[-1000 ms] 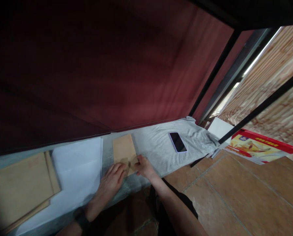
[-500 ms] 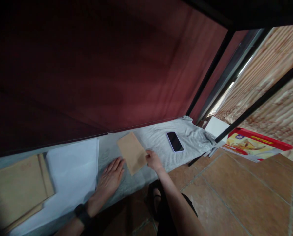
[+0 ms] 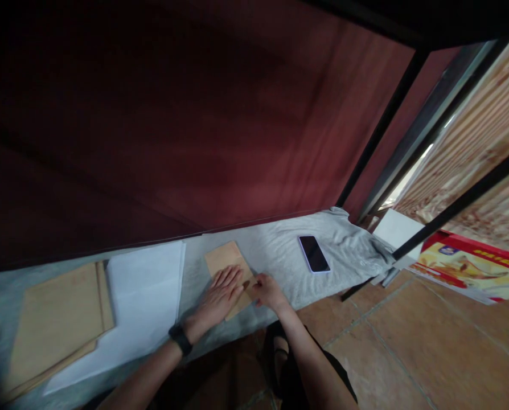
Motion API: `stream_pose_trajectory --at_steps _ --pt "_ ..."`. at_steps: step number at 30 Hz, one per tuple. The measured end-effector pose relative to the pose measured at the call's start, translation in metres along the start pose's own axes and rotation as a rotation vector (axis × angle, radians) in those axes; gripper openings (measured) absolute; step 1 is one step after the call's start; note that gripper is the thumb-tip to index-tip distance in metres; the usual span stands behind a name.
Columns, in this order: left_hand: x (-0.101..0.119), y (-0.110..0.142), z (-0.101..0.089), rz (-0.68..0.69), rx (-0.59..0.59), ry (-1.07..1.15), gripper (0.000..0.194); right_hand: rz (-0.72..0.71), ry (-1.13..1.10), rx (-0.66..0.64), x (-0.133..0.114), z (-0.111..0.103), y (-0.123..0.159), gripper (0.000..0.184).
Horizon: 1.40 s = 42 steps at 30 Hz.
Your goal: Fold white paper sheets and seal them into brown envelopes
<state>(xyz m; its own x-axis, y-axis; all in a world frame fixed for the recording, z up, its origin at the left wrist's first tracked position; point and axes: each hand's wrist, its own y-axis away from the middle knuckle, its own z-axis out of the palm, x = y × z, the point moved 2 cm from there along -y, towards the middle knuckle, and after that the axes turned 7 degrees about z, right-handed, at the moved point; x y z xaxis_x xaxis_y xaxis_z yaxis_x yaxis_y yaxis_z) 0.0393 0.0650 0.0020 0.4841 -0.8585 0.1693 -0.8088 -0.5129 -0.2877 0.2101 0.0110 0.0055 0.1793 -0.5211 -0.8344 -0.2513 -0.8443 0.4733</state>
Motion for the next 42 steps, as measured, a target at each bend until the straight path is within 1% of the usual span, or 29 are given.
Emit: stream_pose_trajectory --at_steps 3,6,7,9,11,12,15,18,21,23,25,28,33,37,42 --pt "-0.012 -0.023 0.009 -0.014 -0.008 -0.033 0.049 0.015 0.001 -0.026 -0.001 -0.004 0.002 0.004" --pt "-0.03 -0.046 0.011 -0.06 -0.004 -0.043 0.05 0.025 -0.017 -0.045 -0.003 -0.007 0.005 0.007" --pt "-0.037 -0.052 0.01 -0.094 -0.007 -0.05 0.05 0.028 -0.028 -0.049 -0.003 -0.007 0.005 0.008" --pt "-0.053 -0.06 0.007 -0.204 -0.019 -0.074 0.051 0.031 -0.055 -0.047 -0.005 -0.011 0.005 0.009" --pt "-0.068 -0.06 0.003 -0.32 -0.042 -0.098 0.053 0.03 -0.085 -0.027 -0.005 -0.018 0.004 0.01" --pt "-0.074 -0.057 0.001 -0.354 -0.055 -0.101 0.054 0.027 -0.101 -0.006 -0.005 -0.024 0.003 0.012" --pt "-0.082 -0.039 -0.005 -0.424 0.012 -0.071 0.058 0.014 -0.144 0.105 -0.002 -0.048 -0.003 0.012" --pt "-0.073 -0.012 -0.004 -0.438 0.047 0.106 0.058 0.009 -0.162 0.247 0.005 -0.073 -0.01 0.008" --pt "-0.052 0.008 0.0 -0.391 0.076 0.289 0.055 0.025 -0.123 0.371 0.014 -0.093 -0.015 0.003" --pt "-0.038 0.015 0.003 -0.36 0.096 0.377 0.052 0.041 -0.063 0.443 0.02 -0.102 -0.016 0.004" --pt "-0.027 0.016 0.005 -0.347 0.105 0.427 0.051 0.059 0.022 0.503 0.024 -0.109 -0.016 0.007" --pt "-0.019 0.014 0.006 -0.331 0.089 0.447 0.051 0.079 0.191 0.585 0.027 -0.117 -0.013 0.014" --pt "-0.017 0.015 0.001 -0.281 0.071 0.417 0.049 0.092 0.495 0.703 0.02 -0.118 -0.003 0.021" --pt "-0.017 0.018 -0.003 -0.25 0.041 0.386 0.05 0.109 0.677 0.734 0.013 -0.11 0.001 0.025" --pt "-0.017 0.023 -0.005 -0.217 -0.013 0.342 0.05 0.137 0.824 0.762 0.01 -0.1 0.003 0.029"
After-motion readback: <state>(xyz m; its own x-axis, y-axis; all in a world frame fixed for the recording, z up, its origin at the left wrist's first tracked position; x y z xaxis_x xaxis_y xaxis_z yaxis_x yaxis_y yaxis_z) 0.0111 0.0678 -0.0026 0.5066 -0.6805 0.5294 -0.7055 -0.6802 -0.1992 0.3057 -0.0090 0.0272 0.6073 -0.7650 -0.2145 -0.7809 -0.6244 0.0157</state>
